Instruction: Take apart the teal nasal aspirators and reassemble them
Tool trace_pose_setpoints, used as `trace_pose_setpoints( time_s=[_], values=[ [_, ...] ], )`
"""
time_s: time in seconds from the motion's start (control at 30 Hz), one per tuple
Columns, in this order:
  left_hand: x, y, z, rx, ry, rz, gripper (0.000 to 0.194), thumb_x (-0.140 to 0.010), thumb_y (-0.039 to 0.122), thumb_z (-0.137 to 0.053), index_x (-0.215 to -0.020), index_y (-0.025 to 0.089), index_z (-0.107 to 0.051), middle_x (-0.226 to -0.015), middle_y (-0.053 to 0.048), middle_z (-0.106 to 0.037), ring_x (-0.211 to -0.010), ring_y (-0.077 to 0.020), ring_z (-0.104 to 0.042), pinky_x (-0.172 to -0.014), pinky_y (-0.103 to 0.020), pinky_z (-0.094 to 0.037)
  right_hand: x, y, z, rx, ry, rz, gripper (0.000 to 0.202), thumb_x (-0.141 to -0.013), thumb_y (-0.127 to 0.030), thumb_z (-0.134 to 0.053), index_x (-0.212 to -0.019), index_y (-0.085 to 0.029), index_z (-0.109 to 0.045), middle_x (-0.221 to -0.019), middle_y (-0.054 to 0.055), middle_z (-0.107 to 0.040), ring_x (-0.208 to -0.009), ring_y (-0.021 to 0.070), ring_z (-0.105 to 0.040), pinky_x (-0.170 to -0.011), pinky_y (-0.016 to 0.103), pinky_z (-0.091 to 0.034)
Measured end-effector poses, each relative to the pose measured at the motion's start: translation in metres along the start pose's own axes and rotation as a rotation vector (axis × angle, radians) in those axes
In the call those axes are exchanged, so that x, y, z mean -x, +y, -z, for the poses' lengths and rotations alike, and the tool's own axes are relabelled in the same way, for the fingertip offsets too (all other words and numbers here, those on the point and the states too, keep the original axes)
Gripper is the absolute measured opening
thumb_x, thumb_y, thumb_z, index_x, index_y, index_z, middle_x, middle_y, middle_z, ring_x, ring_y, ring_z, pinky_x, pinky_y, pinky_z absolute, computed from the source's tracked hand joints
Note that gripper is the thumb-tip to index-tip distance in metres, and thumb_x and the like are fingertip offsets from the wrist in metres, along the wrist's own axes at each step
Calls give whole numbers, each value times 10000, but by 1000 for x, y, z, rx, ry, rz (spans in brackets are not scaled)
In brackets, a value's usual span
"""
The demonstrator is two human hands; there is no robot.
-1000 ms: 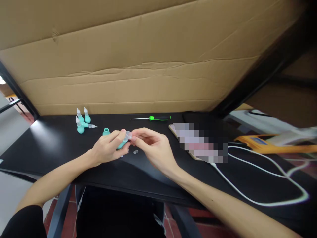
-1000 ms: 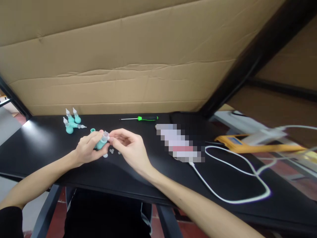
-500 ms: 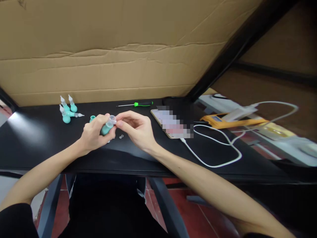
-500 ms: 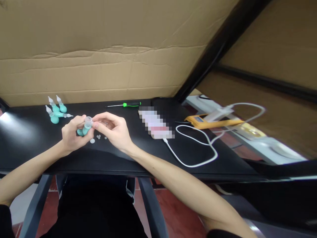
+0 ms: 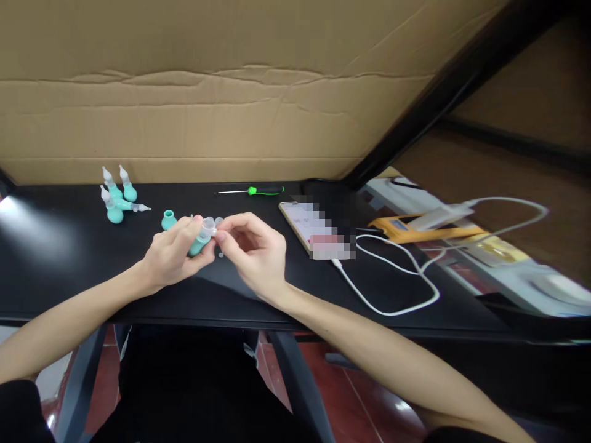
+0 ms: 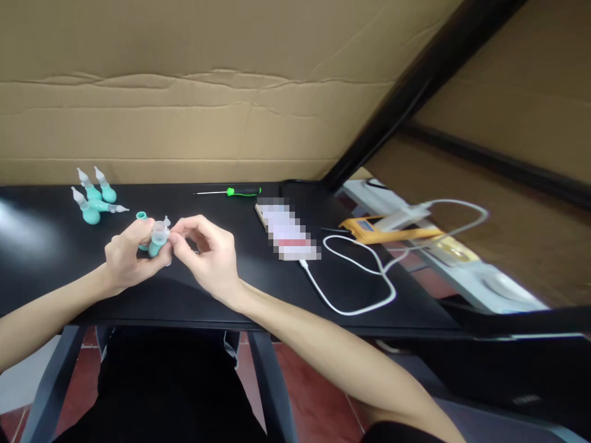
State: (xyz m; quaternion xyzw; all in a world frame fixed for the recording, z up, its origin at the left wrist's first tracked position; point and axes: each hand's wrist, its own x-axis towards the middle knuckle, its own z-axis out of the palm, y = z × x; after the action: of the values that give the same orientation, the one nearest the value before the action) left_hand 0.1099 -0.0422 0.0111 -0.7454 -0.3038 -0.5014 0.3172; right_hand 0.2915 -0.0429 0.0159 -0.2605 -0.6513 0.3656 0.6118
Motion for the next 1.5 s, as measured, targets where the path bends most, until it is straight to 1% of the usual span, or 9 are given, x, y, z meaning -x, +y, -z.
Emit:
trace_pose_setpoints(
  time_s=[0.2,0.33,0.5,0.6,0.87,0.97,1.13,1.27,1.5],
  values=[
    [-6,5,4,-72,-25,-77,359,-1021,303,-732,-1326,187,-582,-923,-21,-765,-727,-132,-774,-502,-195,-509,4,1,-3,287,49,133,133,-1011,-322,-661,-893,-266,-686,-783,17,-705,-704,186,-666,-678,360,-574],
    [-7,10,5,-85,-48,-38,288,-1019,285,-720,-1254,178,-592,-951,-33,-765,-803,-148,-804,-542,-179,-527,1,1,-2,255,34,185,172,-1030,-339,-642,-877,-264,-664,-777,14,-685,-703,181,-653,-694,366,-575],
    [-4,2,-1,66,-30,49,328,-1008,301,-678,-1289,202,-542,-905,23,-737,-650,-77,-728,-542,-151,-492,-7,2,3,2,-73,35,305,-974,-563,-755,-918,-269,-695,-852,20,-718,-719,174,-670,-662,356,-599],
    [-2,-7,-6,281,-33,25,428,-965,259,-703,-1349,219,-518,-845,70,-704,-573,-47,-645,-602,-161,-534,-12,2,6,-91,-127,-18,344,-874,-572,-875,-879,-275,-701,-817,-1,-714,-686,160,-669,-642,339,-603],
    [0,-17,-8,514,-101,98,382,-943,252,-709,-1281,232,-531,-826,77,-702,-493,-19,-571,-453,-114,-417,-14,-2,7,-32,-145,-72,418,-870,-664,-837,-855,-262,-721,-757,-11,-720,-636,151,-698,-623,327,-618],
    [0,-15,-7,537,-121,141,328,-932,246,-721,-1219,219,-563,-823,82,-699,-499,-15,-611,-453,-100,-437,-14,-3,8,-23,-161,-104,449,-862,-689,-831,-864,-254,-716,-751,-8,-721,-644,155,-708,-639,328,-628],
    [-1,-7,-2,680,-219,355,318,-965,278,-733,-1220,202,-558,-925,39,-737,-562,-47,-726,-442,-78,-465,-15,-2,9,-84,-147,-127,445,-874,-687,-825,-877,-255,-718,-754,-10,-724,-629,152,-701,-639,331,-644],
    [-3,-6,5,765,-296,352,288,-952,253,-750,-1156,214,-551,-829,65,-717,-512,-55,-709,-438,-93,-494,-16,-4,12,-141,-212,-193,445,-800,-637,-914,-843,-247,-704,-754,-17,-742,-610,140,-699,-618,312,-644],
    [-7,-5,10,941,-393,484,272,-975,255,-727,-1144,236,-515,-915,15,-811,-630,-147,-814,-422,-140,-547,-16,-7,18,-173,-262,-213,294,-895,-495,-888,-856,-243,-742,-767,-12,-755,-617,145,-718,-633,323,-656]
  ],
)
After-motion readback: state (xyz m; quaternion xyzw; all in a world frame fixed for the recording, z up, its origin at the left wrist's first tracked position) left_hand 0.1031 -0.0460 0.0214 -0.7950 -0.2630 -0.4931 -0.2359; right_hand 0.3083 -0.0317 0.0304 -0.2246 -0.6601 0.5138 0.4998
